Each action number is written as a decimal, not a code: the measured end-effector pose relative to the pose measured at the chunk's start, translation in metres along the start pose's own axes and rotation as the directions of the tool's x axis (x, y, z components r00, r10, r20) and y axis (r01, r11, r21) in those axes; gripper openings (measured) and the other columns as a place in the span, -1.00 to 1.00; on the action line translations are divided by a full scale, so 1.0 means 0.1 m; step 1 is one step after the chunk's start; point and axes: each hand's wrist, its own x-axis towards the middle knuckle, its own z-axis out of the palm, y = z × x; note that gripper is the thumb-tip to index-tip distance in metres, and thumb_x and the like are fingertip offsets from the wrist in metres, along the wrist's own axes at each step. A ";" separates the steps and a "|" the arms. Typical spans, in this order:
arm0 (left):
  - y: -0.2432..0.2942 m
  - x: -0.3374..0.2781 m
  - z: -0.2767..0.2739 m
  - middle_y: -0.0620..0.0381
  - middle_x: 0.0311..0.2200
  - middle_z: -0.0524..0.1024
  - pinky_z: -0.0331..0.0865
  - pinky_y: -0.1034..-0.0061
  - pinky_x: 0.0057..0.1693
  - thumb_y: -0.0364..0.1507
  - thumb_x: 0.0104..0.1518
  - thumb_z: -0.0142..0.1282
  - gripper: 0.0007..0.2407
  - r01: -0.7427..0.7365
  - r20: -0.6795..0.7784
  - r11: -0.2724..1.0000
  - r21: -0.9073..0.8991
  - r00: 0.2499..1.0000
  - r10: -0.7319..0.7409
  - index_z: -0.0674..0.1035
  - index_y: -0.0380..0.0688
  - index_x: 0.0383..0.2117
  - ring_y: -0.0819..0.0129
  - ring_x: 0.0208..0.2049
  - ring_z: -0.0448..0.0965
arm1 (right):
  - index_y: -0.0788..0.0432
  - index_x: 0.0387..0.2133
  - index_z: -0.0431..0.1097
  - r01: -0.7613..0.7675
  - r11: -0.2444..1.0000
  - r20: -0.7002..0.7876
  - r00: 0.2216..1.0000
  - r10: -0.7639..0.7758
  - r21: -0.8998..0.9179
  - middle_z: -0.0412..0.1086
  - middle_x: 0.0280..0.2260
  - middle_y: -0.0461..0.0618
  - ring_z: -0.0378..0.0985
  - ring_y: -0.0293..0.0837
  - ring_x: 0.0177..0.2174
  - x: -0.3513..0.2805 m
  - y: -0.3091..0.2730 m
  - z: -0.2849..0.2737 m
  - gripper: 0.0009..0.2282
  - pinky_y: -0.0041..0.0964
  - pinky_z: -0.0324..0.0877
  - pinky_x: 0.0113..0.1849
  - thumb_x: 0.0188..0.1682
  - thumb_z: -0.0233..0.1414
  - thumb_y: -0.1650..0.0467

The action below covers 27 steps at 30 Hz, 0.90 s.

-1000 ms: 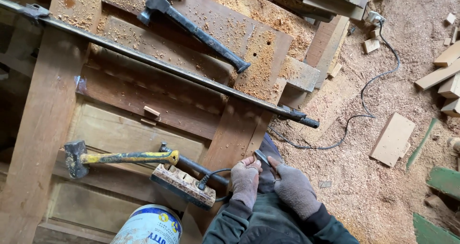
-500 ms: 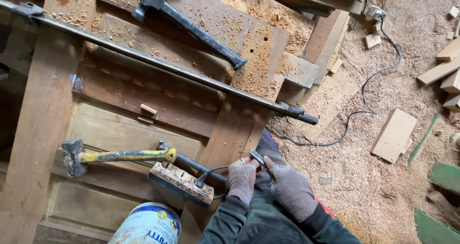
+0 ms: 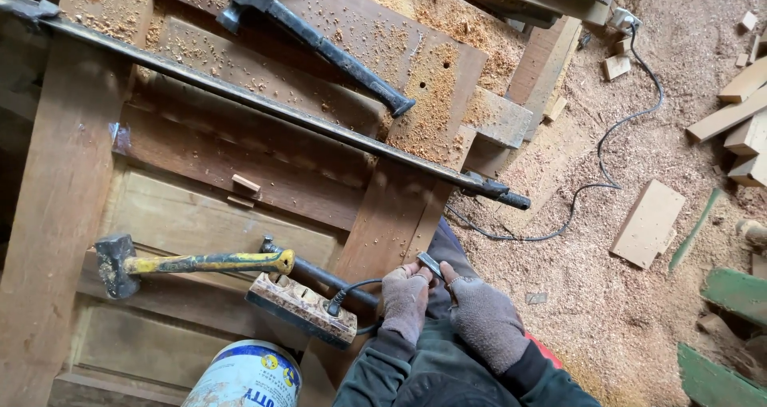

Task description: Assembling a wooden door panel using a hammer, chisel, and bar clamp in a workshop.

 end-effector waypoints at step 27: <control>0.17 -0.13 0.02 0.05 -0.47 0.59 0.50 0.64 -0.38 -0.59 0.16 0.05 -0.83 -0.033 -0.011 0.998 0.051 0.999 0.034 0.70 -0.32 -0.23 0.43 -0.50 0.53 | -0.39 0.31 0.15 0.035 0.999 -0.100 0.995 -0.032 0.030 0.53 -0.31 0.10 0.58 0.27 -0.36 0.03 0.17 0.19 -0.43 0.23 0.43 -0.33 -0.06 -0.07 0.32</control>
